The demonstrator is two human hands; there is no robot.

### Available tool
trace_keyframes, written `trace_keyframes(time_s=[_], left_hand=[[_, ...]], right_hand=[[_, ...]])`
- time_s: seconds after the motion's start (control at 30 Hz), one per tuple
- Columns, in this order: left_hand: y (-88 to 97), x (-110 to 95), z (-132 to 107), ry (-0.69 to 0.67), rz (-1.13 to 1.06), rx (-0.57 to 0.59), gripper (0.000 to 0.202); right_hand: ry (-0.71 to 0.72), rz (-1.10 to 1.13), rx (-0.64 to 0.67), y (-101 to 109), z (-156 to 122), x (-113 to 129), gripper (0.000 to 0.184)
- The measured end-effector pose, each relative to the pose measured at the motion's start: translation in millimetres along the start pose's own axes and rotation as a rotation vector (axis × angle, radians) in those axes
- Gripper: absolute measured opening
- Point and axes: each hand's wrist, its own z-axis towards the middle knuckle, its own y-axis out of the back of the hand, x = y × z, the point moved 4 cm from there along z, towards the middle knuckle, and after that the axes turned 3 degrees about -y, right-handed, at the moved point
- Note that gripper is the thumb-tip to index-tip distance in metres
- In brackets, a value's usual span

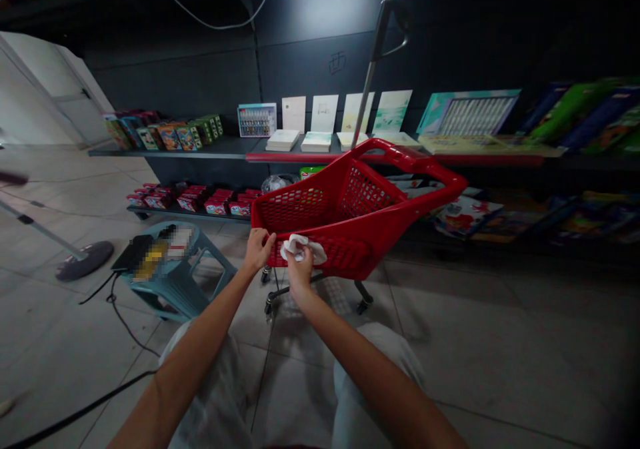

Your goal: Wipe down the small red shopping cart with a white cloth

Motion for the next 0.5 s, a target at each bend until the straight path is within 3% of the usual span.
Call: trace_keyframes(time_s=[0.17,0.27,0.37,0.5], left_hand=[[4.4,5,4,-0.029,-0.001,-0.057,0.039],[4.5,7,5,-0.048,0.015,-0.037,0.039],[4.3,9,6,-0.063,0.028,-0.005,0.038],[5.1,12,7,-0.052,0.018,-0.015,0.040]], right_hand=[[-0.119,0.139,0.063,-7,5,0,0.048],[-0.227,0.239,0.068,1,14,5,0.045],[-0.287,0.349,-0.004,29,32,14,0.045],[-0.215,0.382,-0.205,96,74,36,0.041]])
